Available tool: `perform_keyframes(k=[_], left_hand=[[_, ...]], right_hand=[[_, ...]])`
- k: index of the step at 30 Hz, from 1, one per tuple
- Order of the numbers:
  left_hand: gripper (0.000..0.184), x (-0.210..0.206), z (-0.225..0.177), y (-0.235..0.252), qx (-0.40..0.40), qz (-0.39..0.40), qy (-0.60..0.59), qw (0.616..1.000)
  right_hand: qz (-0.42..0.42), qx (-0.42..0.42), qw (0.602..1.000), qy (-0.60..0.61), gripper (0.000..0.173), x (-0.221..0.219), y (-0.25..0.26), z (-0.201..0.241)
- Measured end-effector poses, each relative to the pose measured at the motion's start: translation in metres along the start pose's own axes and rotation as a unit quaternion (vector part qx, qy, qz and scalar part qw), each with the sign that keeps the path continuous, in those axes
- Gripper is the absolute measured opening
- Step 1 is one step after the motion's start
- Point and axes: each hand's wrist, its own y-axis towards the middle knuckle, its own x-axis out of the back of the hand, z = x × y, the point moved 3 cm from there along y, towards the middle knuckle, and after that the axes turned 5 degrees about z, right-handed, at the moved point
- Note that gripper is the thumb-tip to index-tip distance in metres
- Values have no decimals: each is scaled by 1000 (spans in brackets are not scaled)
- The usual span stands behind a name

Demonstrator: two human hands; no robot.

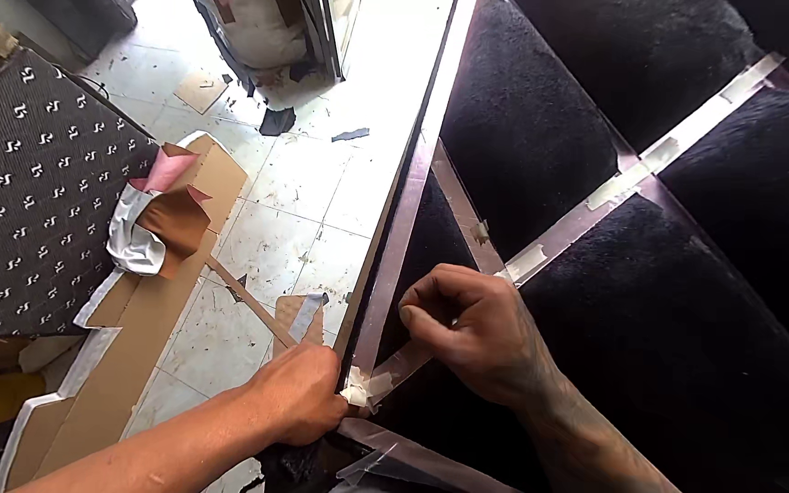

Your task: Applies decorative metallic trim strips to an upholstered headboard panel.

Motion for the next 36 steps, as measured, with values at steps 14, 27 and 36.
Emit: perform_keyframes(k=[14,27,36], left_hand=[[34,4,-3,-1,-13,12,-4,1000],[50,0,2,6,-44,-42,25,998],[63,-14,11,10,-103,-86,65,989]], right_hand=[[153,-140,874,-439,53,-22,-7,2],[274,-254,848,-377,52,-13,6,30],[88,-89,875,-468,35,93,-108,11]])
